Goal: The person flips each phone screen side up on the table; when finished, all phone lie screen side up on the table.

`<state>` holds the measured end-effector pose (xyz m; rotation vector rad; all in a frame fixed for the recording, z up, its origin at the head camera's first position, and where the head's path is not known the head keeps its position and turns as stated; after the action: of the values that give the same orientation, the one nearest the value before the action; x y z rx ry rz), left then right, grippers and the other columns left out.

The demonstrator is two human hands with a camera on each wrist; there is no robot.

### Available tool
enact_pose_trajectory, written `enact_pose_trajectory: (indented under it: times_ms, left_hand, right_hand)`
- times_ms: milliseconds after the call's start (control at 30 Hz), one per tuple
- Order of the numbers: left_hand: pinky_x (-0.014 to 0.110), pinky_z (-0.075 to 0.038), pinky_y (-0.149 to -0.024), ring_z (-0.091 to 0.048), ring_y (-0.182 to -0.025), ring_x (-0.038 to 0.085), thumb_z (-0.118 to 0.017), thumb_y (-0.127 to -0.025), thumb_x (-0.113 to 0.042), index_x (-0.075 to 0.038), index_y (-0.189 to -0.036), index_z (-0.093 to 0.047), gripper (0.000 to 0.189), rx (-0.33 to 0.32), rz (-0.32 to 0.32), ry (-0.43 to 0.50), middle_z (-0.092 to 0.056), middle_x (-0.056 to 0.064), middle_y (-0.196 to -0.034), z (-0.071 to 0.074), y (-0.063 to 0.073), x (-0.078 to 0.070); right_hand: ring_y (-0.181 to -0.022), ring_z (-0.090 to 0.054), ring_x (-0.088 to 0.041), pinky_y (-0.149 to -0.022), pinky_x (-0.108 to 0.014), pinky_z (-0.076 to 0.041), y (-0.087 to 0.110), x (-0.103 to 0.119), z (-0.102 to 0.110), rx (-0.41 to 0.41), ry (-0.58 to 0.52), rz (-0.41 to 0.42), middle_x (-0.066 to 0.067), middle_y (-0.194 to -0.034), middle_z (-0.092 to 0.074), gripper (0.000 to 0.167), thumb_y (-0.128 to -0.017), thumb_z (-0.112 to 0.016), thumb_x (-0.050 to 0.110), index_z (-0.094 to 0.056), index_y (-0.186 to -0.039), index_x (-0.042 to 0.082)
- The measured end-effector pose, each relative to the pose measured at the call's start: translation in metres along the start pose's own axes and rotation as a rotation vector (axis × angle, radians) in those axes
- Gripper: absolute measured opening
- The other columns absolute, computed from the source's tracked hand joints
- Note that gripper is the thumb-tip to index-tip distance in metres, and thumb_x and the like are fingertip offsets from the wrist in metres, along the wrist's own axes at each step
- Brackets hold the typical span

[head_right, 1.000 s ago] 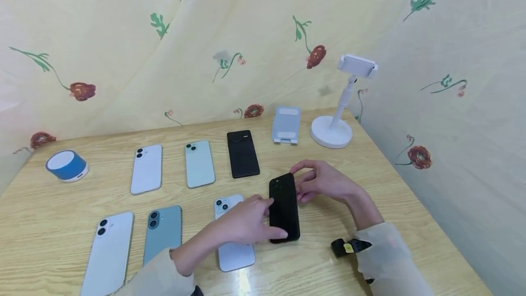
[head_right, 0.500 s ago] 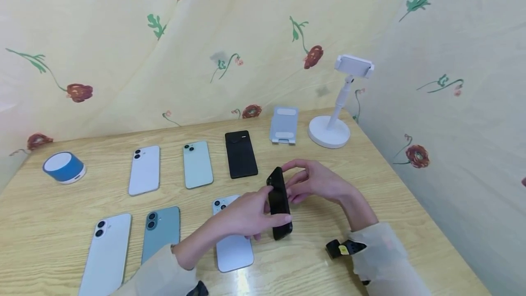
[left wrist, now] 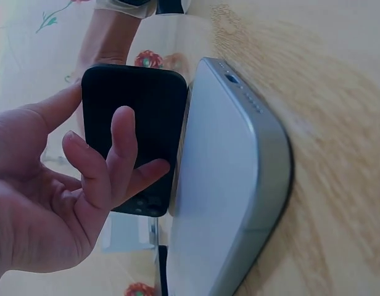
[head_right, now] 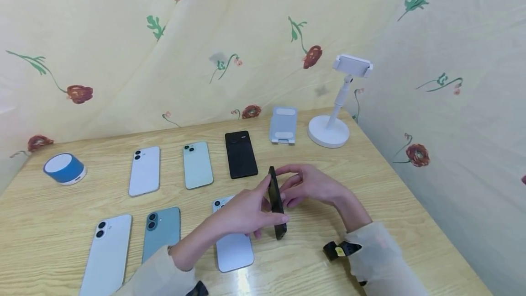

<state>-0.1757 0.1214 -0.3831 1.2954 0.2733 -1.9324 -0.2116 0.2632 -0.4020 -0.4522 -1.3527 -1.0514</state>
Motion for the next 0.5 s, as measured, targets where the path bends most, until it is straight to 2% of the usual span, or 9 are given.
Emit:
enact_pose_trajectory:
  times_ms: [200, 367, 500]
  left_hand:
    - [0.031, -0.052, -0.052, -0.071, -0.053, 0.025, -0.083, -0.092, -0.042, -0.014, -0.171, -0.004, 0.115, -0.031, 0.012, -0.022, -0.066, 0.004, -0.074, 0.000, 0.003, -0.002]
    - [0.030, -0.050, -0.052, -0.070, -0.053, 0.024, -0.082, -0.094, -0.040, -0.013, -0.171, -0.002, 0.115, -0.037, 0.013, -0.032, -0.065, 0.002, -0.070, 0.001, 0.005, -0.001]
    - [0.030, -0.054, -0.053, -0.071, -0.054, 0.024, -0.082, -0.094, -0.036, -0.015, -0.172, -0.002, 0.114, -0.036, 0.016, 0.014, -0.065, 0.003, -0.072, 0.002, 0.008, 0.001]
  right_hand:
    - [-0.096, -0.079, -0.028, -0.084, -0.043, -0.065, -0.001, -0.004, -0.005, 0.028, 0.030, 0.004, -0.022, -0.114, -0.076, 0.076, -0.098, -0.071, 0.007, -0.032, -0.161, -0.008]
    - [-0.098, -0.077, -0.027, -0.085, -0.043, -0.065, -0.003, -0.007, -0.009, 0.046, 0.042, -0.012, -0.019, -0.112, -0.076, 0.080, -0.096, -0.074, 0.007, -0.031, -0.162, -0.005]
    - [-0.094, -0.076, -0.027, -0.083, -0.042, -0.065, -0.005, -0.008, -0.012, 0.048, 0.084, -0.027, -0.015, -0.108, -0.075, 0.082, -0.095, -0.076, 0.008, -0.031, -0.163, -0.004]
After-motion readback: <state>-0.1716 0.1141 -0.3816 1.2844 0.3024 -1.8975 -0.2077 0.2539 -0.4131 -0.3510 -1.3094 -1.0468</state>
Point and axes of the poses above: each hand's wrist, its own y-axis away from the middle knuckle, its own z-axis out of the back of the hand, x = y × z, the point moved 9 cm from there along -y, towards the middle knuckle
